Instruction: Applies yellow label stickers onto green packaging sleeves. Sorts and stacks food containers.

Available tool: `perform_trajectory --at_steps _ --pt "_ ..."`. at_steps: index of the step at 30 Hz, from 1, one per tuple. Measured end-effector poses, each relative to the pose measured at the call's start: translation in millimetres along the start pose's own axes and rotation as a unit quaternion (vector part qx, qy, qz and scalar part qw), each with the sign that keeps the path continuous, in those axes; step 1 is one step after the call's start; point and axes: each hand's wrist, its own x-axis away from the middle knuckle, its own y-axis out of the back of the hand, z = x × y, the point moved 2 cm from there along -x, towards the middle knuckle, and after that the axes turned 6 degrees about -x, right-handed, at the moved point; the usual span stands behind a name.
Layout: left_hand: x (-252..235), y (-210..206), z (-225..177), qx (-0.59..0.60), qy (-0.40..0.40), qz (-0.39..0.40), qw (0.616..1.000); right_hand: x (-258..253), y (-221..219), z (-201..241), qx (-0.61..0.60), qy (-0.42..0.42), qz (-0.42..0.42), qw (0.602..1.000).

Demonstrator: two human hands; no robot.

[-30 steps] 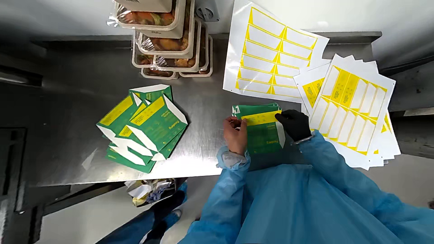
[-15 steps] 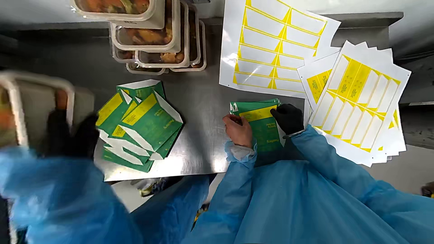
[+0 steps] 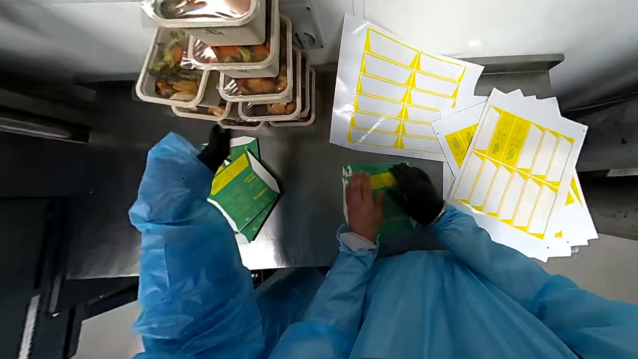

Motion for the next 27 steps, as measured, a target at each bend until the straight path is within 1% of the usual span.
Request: perform_trajectory --at_steps 1,2,3,5,8,9,10,11,12,14,15,17,20,21,22,23,24,25,26,27 --pt "4.5 -9.0 -0.3 -0.033 -0.043 0.035 0.998 3.2 -10.0 1.7 0.007 0.025 0.037 0.999" --pt "9.3 -14.4 1.2 -0.065 -0.058 0.067 0.994 7.4 -18.5 0.2 0.012 0.036 0.066 0.997" --pt "12.7 -13.7 3.6 -0.082 -0.050 0.088 0.991 11.5 -23.3 -2.7 0.016 0.038 0.084 0.996" --pt "10.9 -9.1 11.6 -0.107 0.008 0.086 0.991 16.4 -23.9 -7.1 0.032 0.023 0.087 0.995" --pt "9.1 2.5 18.6 -0.142 0.106 0.071 0.982 27.8 -19.3 -12.7 0.075 -0.009 0.048 0.996" --pt "8.0 7.0 20.5 -0.143 0.124 0.054 0.980 31.0 -15.4 -15.9 0.090 -0.028 0.038 0.995" --pt "8.8 10.2 24.2 -0.138 0.120 0.025 0.983 35.7 -9.9 -18.7 0.099 -0.045 0.024 0.994" --pt "11.3 12.8 27.5 -0.119 0.085 -0.001 0.989 41.9 -3.4 -21.9 0.108 -0.053 0.004 0.993" --pt "15.2 16.5 28.2 -0.092 0.024 0.007 0.995 49.5 5.1 -25.8 0.110 -0.054 -0.018 0.992" --pt "26.8 20.5 21.8 -0.073 -0.106 0.091 0.987 72.9 24.1 -35.6 0.092 -0.051 -0.067 0.992" --pt "34.7 19.1 17.2 -0.079 -0.147 0.142 0.976 87.0 31.6 -42.2 0.082 -0.058 -0.078 0.992" --pt "47.1 18.8 7.5 -0.098 -0.173 0.236 0.951 114.1 42.1 -58.8 0.065 -0.087 -0.083 0.991" --pt "46.6 36.3 -3.4 -0.129 -0.182 0.337 0.914 146.3 54.8 -80.5 0.055 -0.142 -0.074 0.985" --pt "45.4 46.4 -5.0 -0.122 -0.187 0.356 0.907 156.7 59.2 -86.7 0.054 -0.155 -0.069 0.984" --pt "45.2 60.3 -4.4 -0.108 -0.197 0.343 0.912 165.4 64.2 -92.4 0.052 -0.163 -0.067 0.983" --pt "47.7 78.5 -0.9 -0.086 -0.211 0.280 0.933 173.2 69.2 -98.4 0.053 -0.162 -0.070 0.983" --pt "52.2 98.1 6.5 -0.056 -0.223 0.159 0.960 181.6 74.0 -105.5 0.056 -0.157 -0.072 0.983" --pt "55.6 118.1 16.7 -0.031 -0.215 0.041 0.975 191.4 78.2 -115.0 0.064 -0.155 -0.067 0.984" --pt "58.1 136.5 30.7 -0.019 -0.182 -0.050 0.982 202.1 82.3 -123.9 0.073 -0.162 -0.053 0.983" --pt "60.3 151.9 49.8 -0.026 -0.129 -0.114 0.985 211.5 86.0 -130.1 0.082 -0.174 -0.029 0.981"
